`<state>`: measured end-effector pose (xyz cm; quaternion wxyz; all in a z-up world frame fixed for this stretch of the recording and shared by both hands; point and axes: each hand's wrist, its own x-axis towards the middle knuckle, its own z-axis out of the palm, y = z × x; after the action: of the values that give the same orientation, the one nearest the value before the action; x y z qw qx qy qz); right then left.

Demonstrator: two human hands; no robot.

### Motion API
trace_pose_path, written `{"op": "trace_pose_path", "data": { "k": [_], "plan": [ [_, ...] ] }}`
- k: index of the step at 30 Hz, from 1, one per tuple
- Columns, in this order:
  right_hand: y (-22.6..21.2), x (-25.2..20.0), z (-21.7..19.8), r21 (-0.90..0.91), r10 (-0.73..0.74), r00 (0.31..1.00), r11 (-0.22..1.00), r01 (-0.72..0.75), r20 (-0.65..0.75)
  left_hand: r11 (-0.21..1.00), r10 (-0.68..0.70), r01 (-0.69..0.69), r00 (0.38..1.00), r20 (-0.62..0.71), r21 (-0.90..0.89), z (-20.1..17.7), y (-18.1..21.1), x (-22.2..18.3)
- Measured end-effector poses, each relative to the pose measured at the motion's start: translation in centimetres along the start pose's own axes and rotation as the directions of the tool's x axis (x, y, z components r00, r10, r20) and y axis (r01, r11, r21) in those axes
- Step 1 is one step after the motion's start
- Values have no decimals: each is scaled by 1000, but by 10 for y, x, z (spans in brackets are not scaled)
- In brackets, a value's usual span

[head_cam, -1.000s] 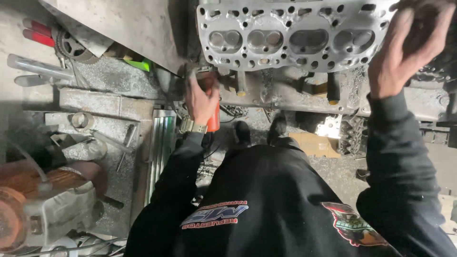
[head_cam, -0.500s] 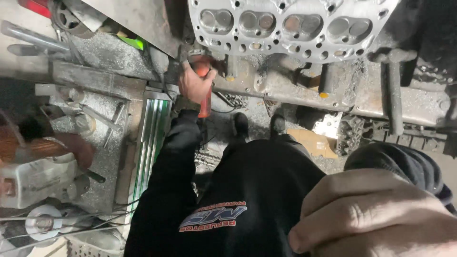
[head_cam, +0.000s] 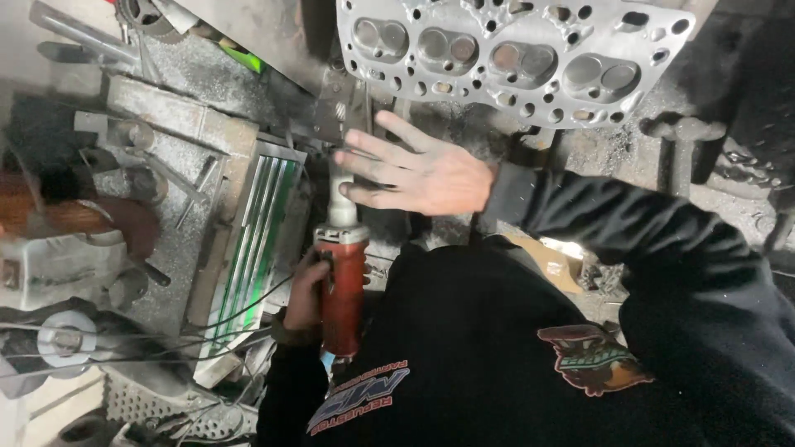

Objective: Grinding and cleaning the surface of an engine cylinder head using a power die grinder.

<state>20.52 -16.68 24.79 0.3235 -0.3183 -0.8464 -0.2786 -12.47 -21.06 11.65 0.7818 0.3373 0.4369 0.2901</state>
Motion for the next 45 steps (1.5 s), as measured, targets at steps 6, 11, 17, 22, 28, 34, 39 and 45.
{"op": "trace_pose_path", "data": {
  "k": [6, 11, 17, 22, 28, 34, 39, 45],
  "plan": [
    [36, -59, 102, 170, -294, 956, 942, 288, 12, 971, 111, -169, 947, 301, 171, 55, 17, 43],
    [78, -57, 70, 90, -333, 939, 941, 326, 83, 953, 177, -247, 924, 340, 176, 91, 9, 83],
    [87, -63, 70, 130, -312, 946, 945, 300, 86, 849, 367, -451, 879, 306, 277, 120, -8, 88],
    [84, -65, 75, 149, -308, 947, 945, 293, 94, 681, 515, -548, 830, 214, 486, 121, -20, 92],
    [81, -66, 77, 113, -274, 953, 959, 261, 129, 942, 272, -290, 954, 123, 172, 127, -20, 88],
    [78, -73, 84, 230, -235, 963, 952, 201, 131, 888, 341, -375, 925, 165, 266, 120, -13, 88],
    [77, -73, 81, 67, -175, 977, 983, 168, 125, 885, 277, -338, 935, 221, 320, 116, 10, 89],
    [76, -66, 76, 11, -156, 980, 988, 156, 128, 735, 308, -396, 918, 249, 550, 95, 22, 105]
  ]
}}
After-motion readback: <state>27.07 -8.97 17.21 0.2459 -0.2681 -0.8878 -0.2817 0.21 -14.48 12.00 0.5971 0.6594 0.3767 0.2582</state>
